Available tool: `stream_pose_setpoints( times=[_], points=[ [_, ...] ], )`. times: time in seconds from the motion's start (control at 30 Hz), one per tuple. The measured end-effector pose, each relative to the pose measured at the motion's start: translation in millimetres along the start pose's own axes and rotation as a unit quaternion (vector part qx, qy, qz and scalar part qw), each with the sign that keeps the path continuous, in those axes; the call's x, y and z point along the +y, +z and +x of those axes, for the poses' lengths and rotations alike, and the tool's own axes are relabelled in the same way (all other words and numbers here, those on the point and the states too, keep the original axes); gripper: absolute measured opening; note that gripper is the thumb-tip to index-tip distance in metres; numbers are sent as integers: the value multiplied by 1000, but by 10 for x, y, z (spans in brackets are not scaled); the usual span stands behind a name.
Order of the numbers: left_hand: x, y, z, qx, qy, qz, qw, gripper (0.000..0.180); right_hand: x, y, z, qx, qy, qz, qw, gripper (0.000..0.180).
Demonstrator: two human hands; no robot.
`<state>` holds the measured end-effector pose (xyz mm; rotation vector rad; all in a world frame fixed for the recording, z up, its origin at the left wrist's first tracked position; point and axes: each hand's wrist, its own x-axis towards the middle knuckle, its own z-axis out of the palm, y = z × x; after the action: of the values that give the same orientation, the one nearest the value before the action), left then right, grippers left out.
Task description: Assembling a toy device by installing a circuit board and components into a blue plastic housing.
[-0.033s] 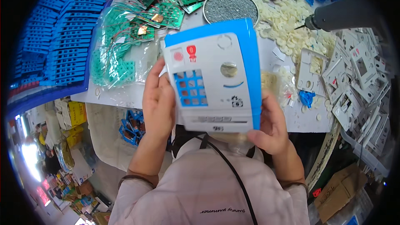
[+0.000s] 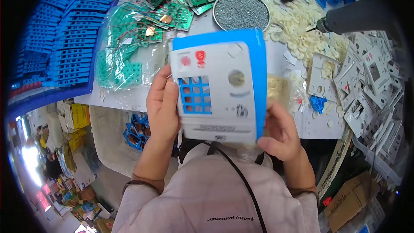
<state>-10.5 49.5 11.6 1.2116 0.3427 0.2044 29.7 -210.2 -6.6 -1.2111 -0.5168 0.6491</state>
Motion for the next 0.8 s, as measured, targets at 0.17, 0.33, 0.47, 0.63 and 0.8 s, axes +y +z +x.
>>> stream_pose_setpoints(
  times=[0.17, 0.33, 0.47, 0.63, 0.8],
  points=[
    [51, 21, -6, -103, 15, 58, 993, 23, -208, 185, 64, 151, 81, 119, 978, 60],
    [116, 80, -7, -164, 28, 95, 981, 18, -147, 179, -80, 150, 43, 63, 986, 55],
    [152, 116, 30, -187, 24, 121, 975, 23, -121, 199, -149, 171, -2, 29, 985, 55],
    [-22, -5, -96, -162, 19, 215, 963, 30, -64, 139, -160, 240, -10, 69, 968, 55],
    [29, 59, -182, -131, 102, 277, 946, 30, -48, 130, -163, 230, 26, 90, 969, 60]
  ],
)
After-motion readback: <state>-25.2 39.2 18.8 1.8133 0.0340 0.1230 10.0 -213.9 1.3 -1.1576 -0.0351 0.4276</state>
